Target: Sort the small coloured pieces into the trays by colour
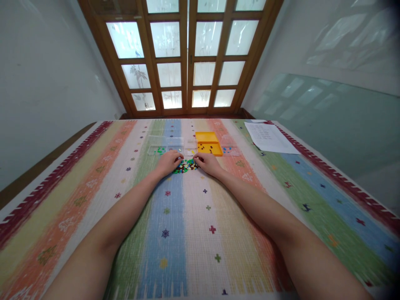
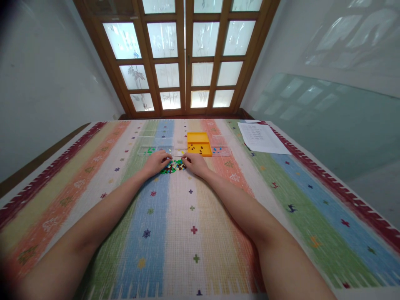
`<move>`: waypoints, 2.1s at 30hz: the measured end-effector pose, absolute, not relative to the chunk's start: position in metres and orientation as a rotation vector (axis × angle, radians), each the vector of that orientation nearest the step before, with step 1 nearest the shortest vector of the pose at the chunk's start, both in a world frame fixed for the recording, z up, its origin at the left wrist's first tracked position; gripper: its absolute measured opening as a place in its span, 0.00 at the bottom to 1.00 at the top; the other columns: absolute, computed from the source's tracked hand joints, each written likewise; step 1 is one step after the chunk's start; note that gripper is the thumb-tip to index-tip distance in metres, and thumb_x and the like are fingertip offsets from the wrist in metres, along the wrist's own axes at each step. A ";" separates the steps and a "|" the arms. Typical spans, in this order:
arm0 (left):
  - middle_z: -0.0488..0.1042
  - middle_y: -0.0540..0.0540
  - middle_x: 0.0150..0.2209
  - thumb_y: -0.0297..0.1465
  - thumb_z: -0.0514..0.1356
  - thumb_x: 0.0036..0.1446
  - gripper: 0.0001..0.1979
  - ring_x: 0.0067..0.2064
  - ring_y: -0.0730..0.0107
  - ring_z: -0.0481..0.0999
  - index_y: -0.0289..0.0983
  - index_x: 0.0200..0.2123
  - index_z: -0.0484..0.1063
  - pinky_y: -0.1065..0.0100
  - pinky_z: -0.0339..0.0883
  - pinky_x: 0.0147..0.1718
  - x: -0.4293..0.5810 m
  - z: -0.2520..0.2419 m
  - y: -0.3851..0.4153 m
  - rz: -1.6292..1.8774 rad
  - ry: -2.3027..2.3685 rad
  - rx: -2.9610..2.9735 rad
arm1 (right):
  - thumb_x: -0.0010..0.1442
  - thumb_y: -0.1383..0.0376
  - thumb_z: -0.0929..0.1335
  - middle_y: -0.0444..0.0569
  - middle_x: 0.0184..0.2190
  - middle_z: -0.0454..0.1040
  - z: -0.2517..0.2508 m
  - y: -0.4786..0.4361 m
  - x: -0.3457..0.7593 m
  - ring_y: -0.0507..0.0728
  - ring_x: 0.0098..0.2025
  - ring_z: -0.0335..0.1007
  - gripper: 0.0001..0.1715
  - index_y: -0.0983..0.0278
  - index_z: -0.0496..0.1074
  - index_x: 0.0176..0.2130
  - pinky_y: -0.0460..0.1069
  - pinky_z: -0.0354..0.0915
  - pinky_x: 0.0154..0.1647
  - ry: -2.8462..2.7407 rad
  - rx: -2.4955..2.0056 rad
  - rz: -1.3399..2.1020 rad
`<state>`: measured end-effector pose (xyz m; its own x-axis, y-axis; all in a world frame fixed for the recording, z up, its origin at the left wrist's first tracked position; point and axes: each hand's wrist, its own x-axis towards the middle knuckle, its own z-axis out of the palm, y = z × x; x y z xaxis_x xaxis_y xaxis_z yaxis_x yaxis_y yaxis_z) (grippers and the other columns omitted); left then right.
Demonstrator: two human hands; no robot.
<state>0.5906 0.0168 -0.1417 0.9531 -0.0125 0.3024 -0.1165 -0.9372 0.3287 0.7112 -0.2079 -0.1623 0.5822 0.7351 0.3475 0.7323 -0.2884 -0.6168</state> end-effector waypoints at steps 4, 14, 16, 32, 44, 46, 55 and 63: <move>0.77 0.42 0.38 0.37 0.61 0.66 0.11 0.44 0.56 0.75 0.40 0.42 0.83 0.60 0.67 0.46 0.592 -0.141 0.011 0.469 -0.045 2.809 | 0.69 0.64 0.68 0.45 0.32 0.80 -0.161 -0.208 0.710 0.55 0.33 0.72 0.10 0.60 0.82 0.40 0.47 0.59 0.36 -1.168 -2.047 -0.008; 0.81 0.42 0.38 0.33 0.62 0.63 0.10 0.43 0.56 0.76 0.40 0.38 0.85 0.59 0.68 0.46 0.596 -0.144 0.011 0.377 0.000 2.807 | 0.69 0.65 0.68 0.45 0.32 0.80 -0.159 -0.208 0.708 0.55 0.33 0.72 0.10 0.61 0.81 0.40 0.47 0.60 0.36 -1.171 -2.031 -0.002; 0.82 0.41 0.39 0.32 0.61 0.63 0.11 0.44 0.55 0.77 0.41 0.39 0.85 0.58 0.69 0.47 0.597 -0.144 0.011 0.367 -0.013 2.807 | 0.69 0.65 0.68 0.45 0.32 0.80 -0.159 -0.208 0.709 0.54 0.33 0.72 0.10 0.61 0.81 0.40 0.47 0.60 0.37 -1.169 -2.031 0.002; 0.82 0.44 0.37 0.28 0.61 0.59 0.08 0.38 0.60 0.78 0.40 0.36 0.83 0.64 0.67 0.41 0.604 -0.129 0.007 0.125 0.013 2.813 | 0.69 0.66 0.68 0.45 0.32 0.80 -0.162 -0.207 0.711 0.54 0.33 0.72 0.10 0.61 0.81 0.40 0.47 0.59 0.36 -1.175 -2.029 -0.006; 0.81 0.43 0.41 0.31 0.59 0.65 0.09 0.42 0.59 0.77 0.38 0.42 0.79 0.61 0.67 0.45 0.597 -0.131 0.030 0.610 0.223 2.596 | 0.68 0.65 0.68 0.45 0.30 0.79 -0.163 -0.207 0.712 0.54 0.31 0.71 0.10 0.61 0.81 0.40 0.47 0.59 0.35 -1.169 -2.016 -0.004; 0.82 0.44 0.41 0.32 0.59 0.65 0.09 0.41 0.60 0.77 0.39 0.42 0.79 0.62 0.67 0.45 0.594 -0.130 0.046 0.687 0.328 2.544 | 0.68 0.64 0.68 0.45 0.29 0.79 -0.163 -0.208 0.712 0.55 0.31 0.71 0.10 0.61 0.81 0.40 0.47 0.59 0.35 -1.168 -2.013 -0.002; 0.83 0.44 0.41 0.33 0.60 0.63 0.11 0.41 0.57 0.79 0.40 0.44 0.81 0.61 0.68 0.46 0.582 -0.144 0.109 0.814 0.718 2.510 | 0.67 0.66 0.69 0.45 0.30 0.80 -0.164 -0.209 0.713 0.54 0.32 0.72 0.09 0.61 0.81 0.40 0.47 0.59 0.35 -1.177 -1.985 0.015; 0.82 0.39 0.45 0.32 0.57 0.64 0.12 0.50 0.51 0.76 0.39 0.43 0.81 0.55 0.66 0.54 0.583 -0.151 0.107 0.874 0.701 2.610 | 0.68 0.64 0.68 0.45 0.32 0.80 -0.161 -0.209 0.713 0.54 0.32 0.72 0.10 0.61 0.81 0.41 0.47 0.60 0.36 -1.184 -1.997 0.009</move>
